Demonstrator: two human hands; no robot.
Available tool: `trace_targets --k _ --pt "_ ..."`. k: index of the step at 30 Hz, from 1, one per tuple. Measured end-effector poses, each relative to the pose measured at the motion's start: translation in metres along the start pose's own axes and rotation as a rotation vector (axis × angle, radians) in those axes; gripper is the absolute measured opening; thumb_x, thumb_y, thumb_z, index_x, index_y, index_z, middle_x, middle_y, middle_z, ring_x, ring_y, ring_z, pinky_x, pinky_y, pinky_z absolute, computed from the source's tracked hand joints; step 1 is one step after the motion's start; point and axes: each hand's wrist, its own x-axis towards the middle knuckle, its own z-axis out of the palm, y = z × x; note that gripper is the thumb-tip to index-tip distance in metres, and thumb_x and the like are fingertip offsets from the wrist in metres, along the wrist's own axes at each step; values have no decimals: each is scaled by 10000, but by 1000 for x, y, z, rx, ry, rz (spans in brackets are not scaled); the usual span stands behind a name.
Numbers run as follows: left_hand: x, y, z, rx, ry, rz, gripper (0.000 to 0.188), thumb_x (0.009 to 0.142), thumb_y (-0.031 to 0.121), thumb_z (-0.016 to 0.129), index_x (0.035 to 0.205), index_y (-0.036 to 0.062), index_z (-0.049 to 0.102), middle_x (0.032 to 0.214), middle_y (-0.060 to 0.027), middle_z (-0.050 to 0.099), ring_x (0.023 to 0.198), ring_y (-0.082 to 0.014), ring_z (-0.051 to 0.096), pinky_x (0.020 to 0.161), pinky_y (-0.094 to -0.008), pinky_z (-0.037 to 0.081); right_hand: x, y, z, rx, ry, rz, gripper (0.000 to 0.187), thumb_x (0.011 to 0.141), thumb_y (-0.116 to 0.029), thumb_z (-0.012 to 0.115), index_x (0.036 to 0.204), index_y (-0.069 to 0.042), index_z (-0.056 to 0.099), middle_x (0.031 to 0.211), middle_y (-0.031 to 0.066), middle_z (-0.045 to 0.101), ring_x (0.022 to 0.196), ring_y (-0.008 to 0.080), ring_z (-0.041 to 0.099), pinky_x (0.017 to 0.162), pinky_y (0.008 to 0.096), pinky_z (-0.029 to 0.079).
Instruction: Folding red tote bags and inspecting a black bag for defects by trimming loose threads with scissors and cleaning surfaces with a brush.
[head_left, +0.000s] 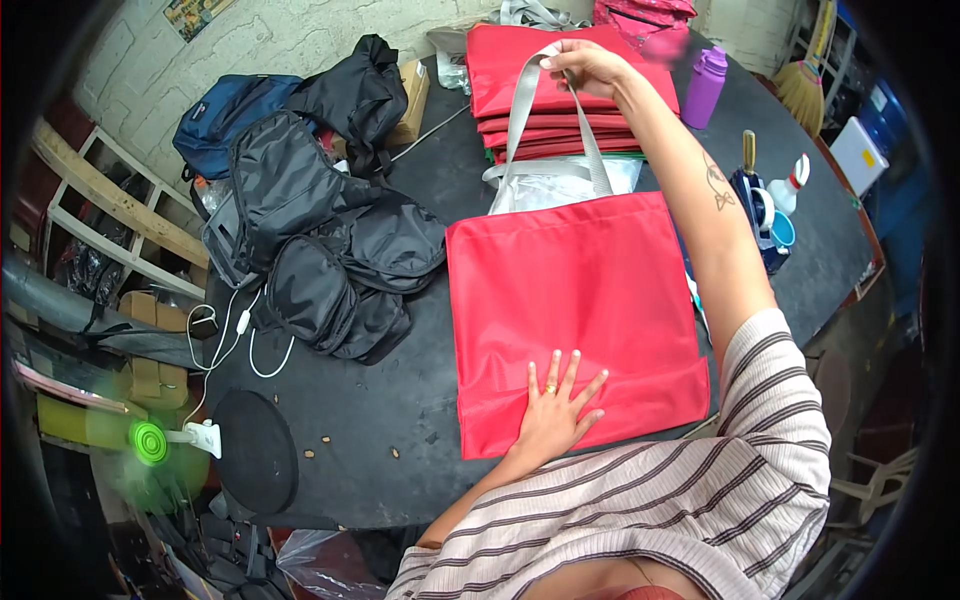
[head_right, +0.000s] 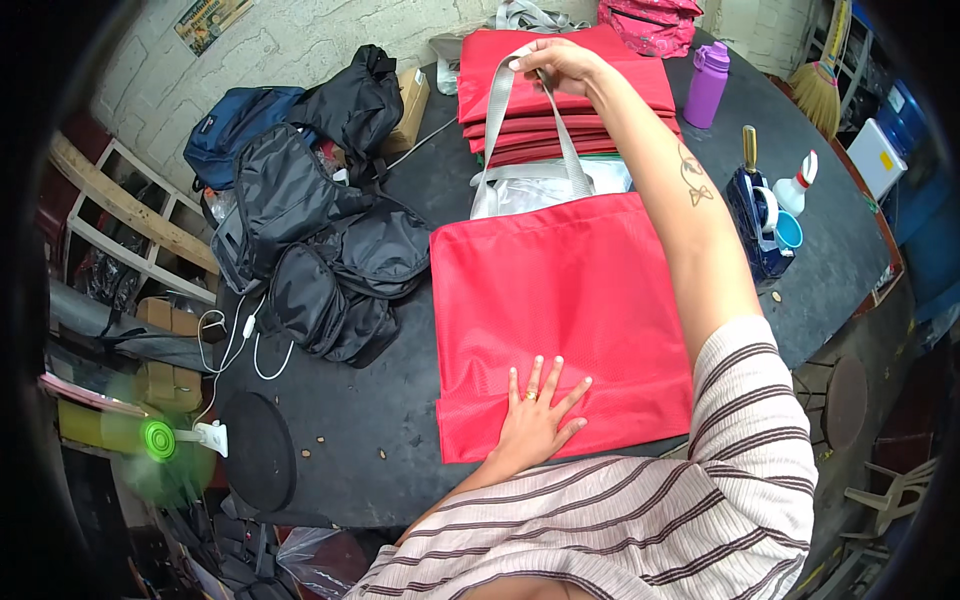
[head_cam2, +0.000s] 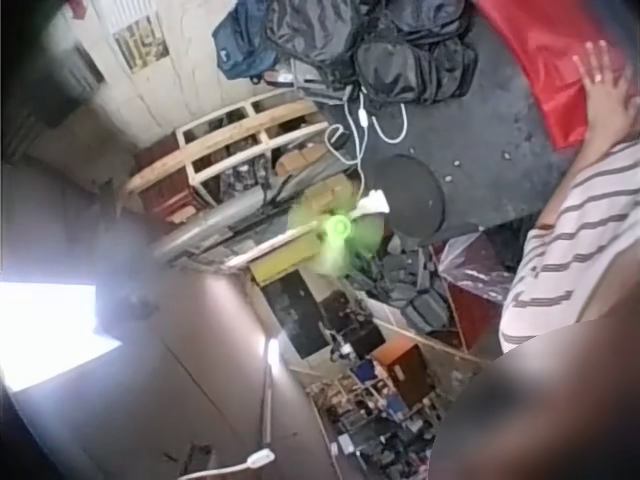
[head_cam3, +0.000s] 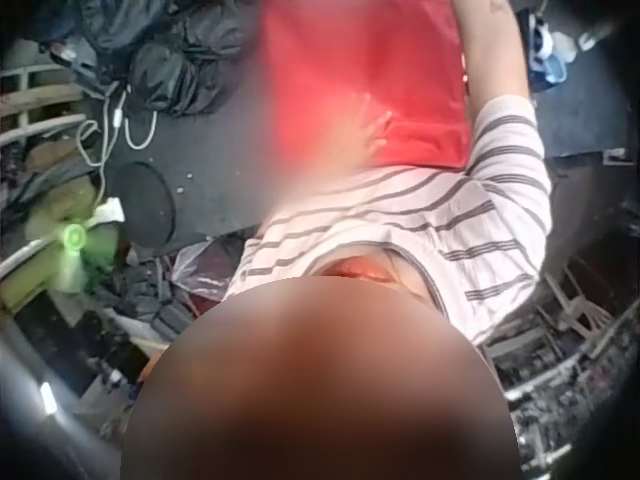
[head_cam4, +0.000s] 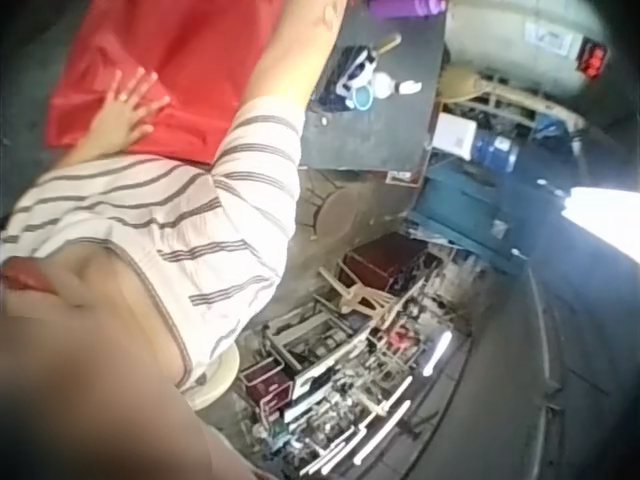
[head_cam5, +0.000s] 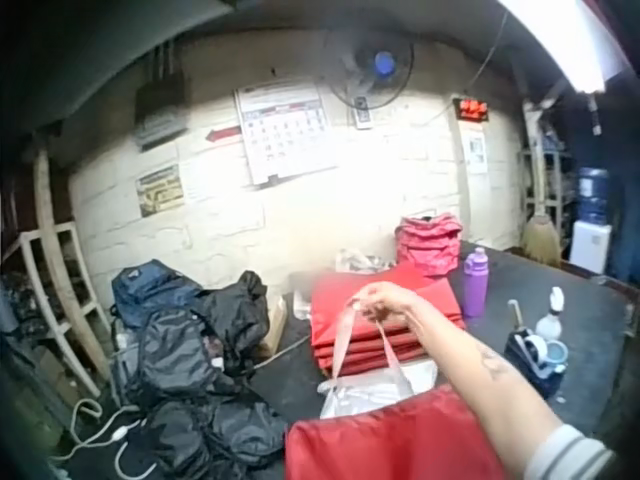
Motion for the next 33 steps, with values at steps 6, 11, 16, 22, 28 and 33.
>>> trace_targets --k 6,11,16,22,28,33 --pt "0 1 0 0 17 0 592 925 548 440 1462 325 332 1540 -205 177 1423 -431 120 1076 -683 85 12 14 8 -1137 260 -316 382 628 -17 707 992 -12 588 760 102 607 626 191 592 645 319 510" --pt "0 0 0 -6 20 -3 591 925 548 440 1463 327 330 1537 -205 185 1422 -431 126 1078 -681 80 18 -5 13 -872 101 461 246 699 -136 807 849 -55 629 625 52 615 444 126 517 444 286 434" --pt "-1 0 1 0 33 3 591 924 550 439 1462 328 333 1535 -206 192 1422 -430 125 1079 -680 79 12 -29 3 -643 -340 706 262 763 -282 805 813 -90 633 528 -36 486 408 70 393 408 258 323" --pt "-1 0 1 -7 21 -4 584 929 548 431 1462 329 332 1536 -205 188 1425 -427 117 1082 -677 72 13 -13 9 -1004 7 -7 320 614 63 667 899 -25 552 669 11 552 630 119 564 525 249 421" --pt "-1 0 1 -1 24 -3 582 934 547 422 1463 322 331 1536 -206 188 1425 -427 115 1082 -677 71 22 -8 19 -992 168 149 113 667 -5 694 741 -24 611 684 74 651 575 134 619 524 289 507" --pt "-1 -1 1 -24 30 3 585 933 542 431 1464 321 328 1535 -210 185 1424 -431 116 1079 -680 77 27 12 31 -848 385 170 51 694 -3 665 716 -23 624 613 66 634 545 144 634 485 296 517"
